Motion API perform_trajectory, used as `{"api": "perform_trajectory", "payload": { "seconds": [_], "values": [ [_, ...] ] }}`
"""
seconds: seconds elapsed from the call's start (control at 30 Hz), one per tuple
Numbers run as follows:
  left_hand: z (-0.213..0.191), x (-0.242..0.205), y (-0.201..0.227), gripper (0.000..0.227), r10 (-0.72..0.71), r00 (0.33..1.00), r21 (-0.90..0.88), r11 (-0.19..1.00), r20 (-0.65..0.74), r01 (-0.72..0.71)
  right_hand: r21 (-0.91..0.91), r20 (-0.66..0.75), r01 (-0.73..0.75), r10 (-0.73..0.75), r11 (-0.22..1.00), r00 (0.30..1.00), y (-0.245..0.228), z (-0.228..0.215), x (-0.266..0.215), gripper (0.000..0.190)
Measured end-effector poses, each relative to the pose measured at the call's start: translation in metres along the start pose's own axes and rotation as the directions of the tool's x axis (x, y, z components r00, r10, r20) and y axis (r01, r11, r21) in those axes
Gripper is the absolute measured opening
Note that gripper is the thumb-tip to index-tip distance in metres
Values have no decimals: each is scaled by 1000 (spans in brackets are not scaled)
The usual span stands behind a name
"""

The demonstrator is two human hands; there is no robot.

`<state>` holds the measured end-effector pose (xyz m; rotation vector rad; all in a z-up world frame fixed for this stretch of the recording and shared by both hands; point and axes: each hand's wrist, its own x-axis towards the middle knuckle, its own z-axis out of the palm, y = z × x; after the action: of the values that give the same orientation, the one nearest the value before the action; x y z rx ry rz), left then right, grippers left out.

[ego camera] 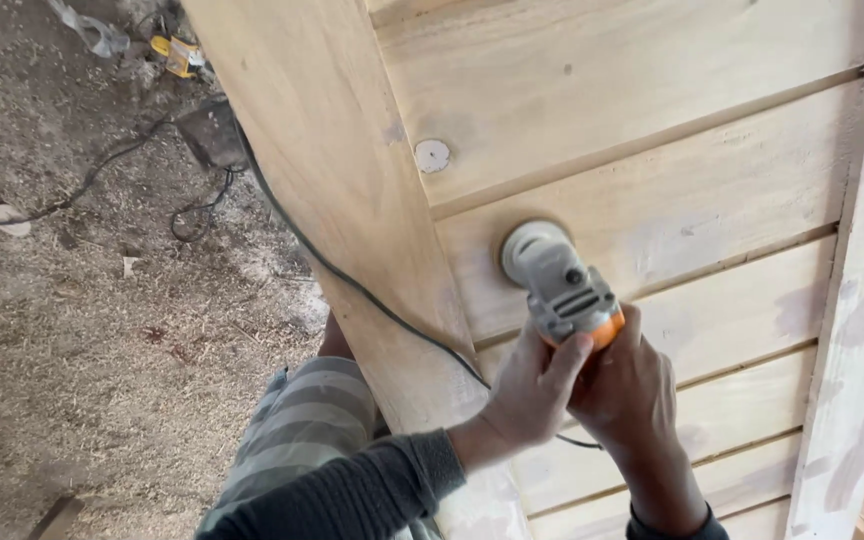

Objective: Sanding a wooden door using a handheld power sander.

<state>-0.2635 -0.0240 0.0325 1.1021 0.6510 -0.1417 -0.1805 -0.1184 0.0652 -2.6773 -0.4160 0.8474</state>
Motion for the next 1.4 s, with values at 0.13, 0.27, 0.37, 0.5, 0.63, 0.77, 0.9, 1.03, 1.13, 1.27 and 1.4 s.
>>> {"api": "perform_trajectory", "payload": {
  "seconds": [0.13,0.27,0.37,0.5,0.63,0.77,0.9,1.03,1.13,1.27,1.4],
  "values": [
    [4,-18,-8,47,-6,1000,6,1000,-11,6,-17,20,51,-51,999,999,13,11,-15,56],
    [11,-12,-6,46,78,997,-19,997,15,-78,-19,24,32,-31,999,999,29,12,-19,64],
    [10,-3,-5,47,58,998,-27,998,30,-57,-9,-26,-6,6,1000,1000,19,7,-9,62],
    [-4,-2,-3,48,71,997,-17,997,-32,-72,44,-65,80,-77,996,995,-1,10,-4,56],
    [5,-21,-22,49,75,996,-47,996,-40,-77,54,52,58,-61,997,997,4,7,-14,60],
    [16,-4,-21,47,88,996,-41,995,24,-87,42,-12,7,-6,999,1000,25,6,-14,62],
    [12,-4,-27,44,58,998,-32,998,8,-58,103,-52,8,-3,995,999,6,5,-4,54],
    [6,-34,-48,45,-15,999,40,999,-46,17,70,63,-24,20,997,998,11,13,-25,52],
    [18,-50,-62,48,-55,998,21,998,-19,55,80,126,10,-20,997,992,33,15,-40,60],
    [26,-50,-71,50,-88,994,-4,996,61,88,39,63,-76,73,996,995,39,9,-46,62],
    [22,-61,-76,52,-104,993,-67,992,54,107,57,168,-38,28,998,985,46,19,-50,61]
  ]
}}
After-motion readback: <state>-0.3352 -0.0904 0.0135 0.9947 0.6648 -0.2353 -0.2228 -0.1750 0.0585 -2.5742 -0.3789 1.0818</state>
